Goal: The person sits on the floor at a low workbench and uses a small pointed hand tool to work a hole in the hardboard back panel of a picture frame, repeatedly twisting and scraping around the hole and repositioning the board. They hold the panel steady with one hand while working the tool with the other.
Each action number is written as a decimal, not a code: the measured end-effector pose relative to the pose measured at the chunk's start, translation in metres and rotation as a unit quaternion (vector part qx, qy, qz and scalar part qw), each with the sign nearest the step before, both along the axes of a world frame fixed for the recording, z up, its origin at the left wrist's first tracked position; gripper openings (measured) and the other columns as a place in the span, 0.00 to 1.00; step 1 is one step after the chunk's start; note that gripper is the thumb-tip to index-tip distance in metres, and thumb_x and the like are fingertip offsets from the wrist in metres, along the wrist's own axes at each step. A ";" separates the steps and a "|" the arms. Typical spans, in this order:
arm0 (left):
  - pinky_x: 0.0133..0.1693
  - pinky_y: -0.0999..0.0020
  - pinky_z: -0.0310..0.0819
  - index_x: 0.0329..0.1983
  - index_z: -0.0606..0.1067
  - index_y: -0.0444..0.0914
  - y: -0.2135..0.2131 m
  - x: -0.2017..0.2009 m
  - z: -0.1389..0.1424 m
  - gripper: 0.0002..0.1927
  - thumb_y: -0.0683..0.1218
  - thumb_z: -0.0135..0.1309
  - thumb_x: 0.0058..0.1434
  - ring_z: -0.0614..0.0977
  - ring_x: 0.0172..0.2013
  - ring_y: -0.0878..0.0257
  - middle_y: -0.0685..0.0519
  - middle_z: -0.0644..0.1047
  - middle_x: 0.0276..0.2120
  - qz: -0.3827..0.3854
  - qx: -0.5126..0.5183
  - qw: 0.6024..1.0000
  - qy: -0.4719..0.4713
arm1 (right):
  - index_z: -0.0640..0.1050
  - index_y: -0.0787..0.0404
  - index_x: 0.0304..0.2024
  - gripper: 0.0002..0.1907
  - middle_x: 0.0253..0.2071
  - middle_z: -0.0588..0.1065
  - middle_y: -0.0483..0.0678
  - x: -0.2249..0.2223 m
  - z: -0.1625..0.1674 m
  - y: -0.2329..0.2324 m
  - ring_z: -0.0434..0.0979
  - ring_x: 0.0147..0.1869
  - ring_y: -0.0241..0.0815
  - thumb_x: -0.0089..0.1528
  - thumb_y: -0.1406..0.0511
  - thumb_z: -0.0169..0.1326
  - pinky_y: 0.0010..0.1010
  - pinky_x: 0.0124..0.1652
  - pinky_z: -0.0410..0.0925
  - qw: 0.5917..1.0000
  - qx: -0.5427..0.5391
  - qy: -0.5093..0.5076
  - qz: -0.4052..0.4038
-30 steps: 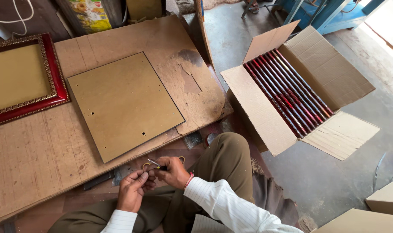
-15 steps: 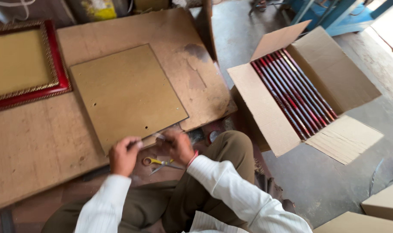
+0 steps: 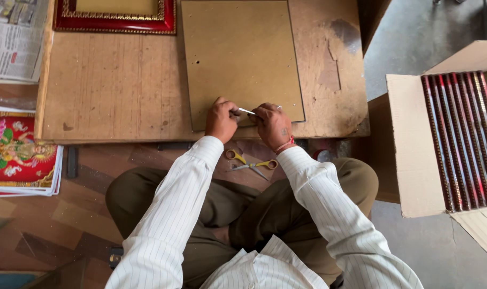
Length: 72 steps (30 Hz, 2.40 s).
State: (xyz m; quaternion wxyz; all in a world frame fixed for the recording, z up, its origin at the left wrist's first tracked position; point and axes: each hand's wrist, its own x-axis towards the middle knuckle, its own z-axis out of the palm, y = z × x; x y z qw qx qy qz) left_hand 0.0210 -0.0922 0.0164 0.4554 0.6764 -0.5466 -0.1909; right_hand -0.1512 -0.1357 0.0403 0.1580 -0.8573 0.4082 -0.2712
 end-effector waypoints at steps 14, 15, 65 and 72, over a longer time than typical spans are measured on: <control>0.40 0.54 0.74 0.29 0.79 0.36 0.002 0.000 -0.015 0.06 0.34 0.61 0.48 0.80 0.38 0.46 0.46 0.76 0.35 0.011 0.006 1.000 -0.024 | 0.84 0.55 0.38 0.09 0.40 0.79 0.46 0.004 -0.004 0.002 0.78 0.43 0.52 0.56 0.71 0.59 0.41 0.42 0.71 0.998 -0.042 0.037 0.033; 0.40 0.54 0.74 0.29 0.79 0.36 0.002 0.000 -0.016 0.06 0.34 0.61 0.48 0.80 0.38 0.46 0.46 0.76 0.35 0.011 0.003 1.000 -0.021 | 0.85 0.55 0.38 0.09 0.39 0.79 0.46 0.005 -0.004 0.001 0.78 0.43 0.52 0.56 0.71 0.59 0.41 0.42 0.71 0.998 -0.044 0.035 0.031; 0.43 0.56 0.74 0.26 0.82 0.42 -0.020 -0.013 -0.020 0.09 0.47 0.73 0.45 0.80 0.40 0.51 0.49 0.77 0.36 0.026 0.137 0.988 -0.068 | 0.78 0.68 0.46 0.10 0.33 0.79 0.45 -0.061 0.030 0.045 0.76 0.35 0.29 0.62 0.72 0.59 0.23 0.33 0.69 0.827 0.402 -0.372 -0.126; 0.42 0.56 0.75 0.26 0.82 0.42 -0.019 -0.016 -0.010 0.09 0.46 0.72 0.45 0.79 0.40 0.52 0.49 0.77 0.37 0.035 0.169 0.984 -0.053 | 0.79 0.68 0.51 0.13 0.33 0.75 0.42 -0.063 0.015 0.043 0.72 0.33 0.29 0.64 0.69 0.60 0.22 0.32 0.66 0.766 0.408 -0.483 -0.114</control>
